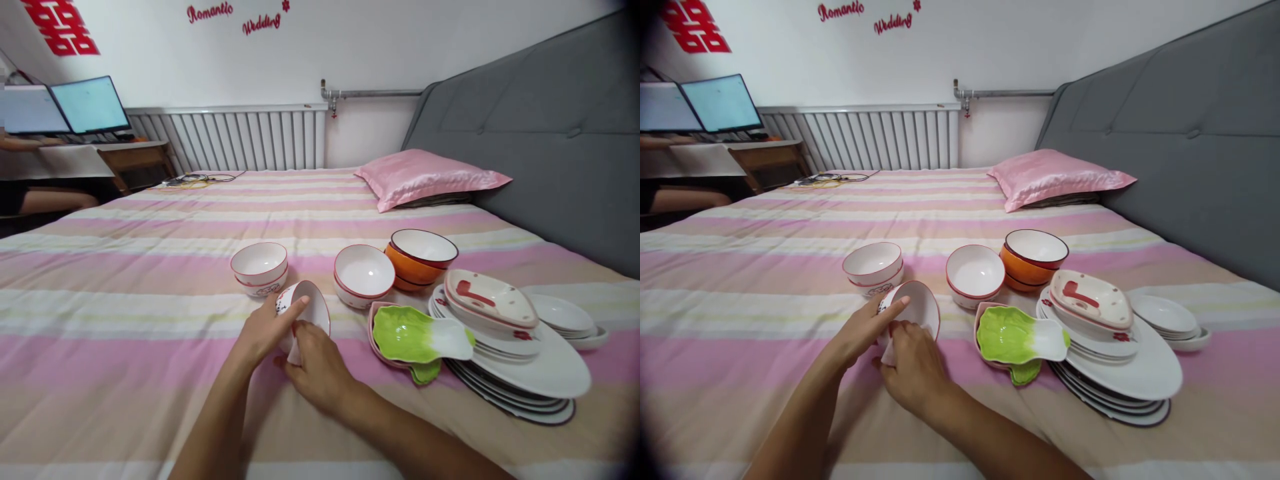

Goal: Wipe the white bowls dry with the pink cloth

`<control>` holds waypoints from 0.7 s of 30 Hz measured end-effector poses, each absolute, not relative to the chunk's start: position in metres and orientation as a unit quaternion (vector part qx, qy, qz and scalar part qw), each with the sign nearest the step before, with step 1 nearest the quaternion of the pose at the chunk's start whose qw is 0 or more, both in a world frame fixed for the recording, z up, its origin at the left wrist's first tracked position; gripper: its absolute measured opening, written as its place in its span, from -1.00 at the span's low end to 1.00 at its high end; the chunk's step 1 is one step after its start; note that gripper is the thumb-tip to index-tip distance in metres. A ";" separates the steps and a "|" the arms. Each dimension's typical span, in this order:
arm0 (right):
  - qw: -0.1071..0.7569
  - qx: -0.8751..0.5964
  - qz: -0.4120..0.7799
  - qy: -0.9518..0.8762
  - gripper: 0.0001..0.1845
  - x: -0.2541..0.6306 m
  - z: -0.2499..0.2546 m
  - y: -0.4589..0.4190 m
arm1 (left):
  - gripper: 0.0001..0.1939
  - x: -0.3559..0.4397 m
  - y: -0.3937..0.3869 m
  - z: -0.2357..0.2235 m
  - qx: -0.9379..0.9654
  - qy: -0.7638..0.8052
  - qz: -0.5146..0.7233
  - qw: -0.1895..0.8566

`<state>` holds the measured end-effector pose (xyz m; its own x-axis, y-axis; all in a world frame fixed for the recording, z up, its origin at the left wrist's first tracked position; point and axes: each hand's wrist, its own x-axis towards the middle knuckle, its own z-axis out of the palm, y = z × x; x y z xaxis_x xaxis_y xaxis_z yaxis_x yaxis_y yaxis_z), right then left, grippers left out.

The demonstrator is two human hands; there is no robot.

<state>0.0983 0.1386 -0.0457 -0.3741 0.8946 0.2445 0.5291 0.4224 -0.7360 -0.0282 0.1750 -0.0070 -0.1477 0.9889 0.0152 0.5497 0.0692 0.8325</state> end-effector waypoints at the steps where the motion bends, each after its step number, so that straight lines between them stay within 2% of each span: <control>1: 0.311 -0.452 0.275 -0.790 -0.71 0.099 -0.045 0.138 | -0.46 -0.028 0.176 -0.007 0.578 0.666 0.352 0.314; 5: 0.279 -0.441 0.247 -0.816 -0.66 0.101 -0.044 0.138 | -0.43 -0.026 0.179 -0.005 0.576 0.675 0.321 0.332; 11: 0.279 -0.434 0.196 -0.834 -0.67 0.101 -0.054 0.142 | -0.44 -0.027 0.182 -0.008 0.578 0.681 0.317 0.320; 17: 0.305 -0.436 0.144 -0.835 -0.62 0.103 -0.066 0.145 | -0.45 -0.029 0.184 -0.014 0.590 0.667 0.324 0.319; 21: 0.353 -0.443 0.130 -0.814 -0.56 0.105 -0.070 0.140 | -0.43 -0.026 0.182 -0.013 0.592 0.655 0.357 0.304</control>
<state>0.1053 0.1400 -0.0697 -0.3580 0.8123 0.4604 0.6290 0.5742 -0.5240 -0.0260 0.1823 -0.0129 -0.1149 0.9931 0.0246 0.5584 0.0441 0.8284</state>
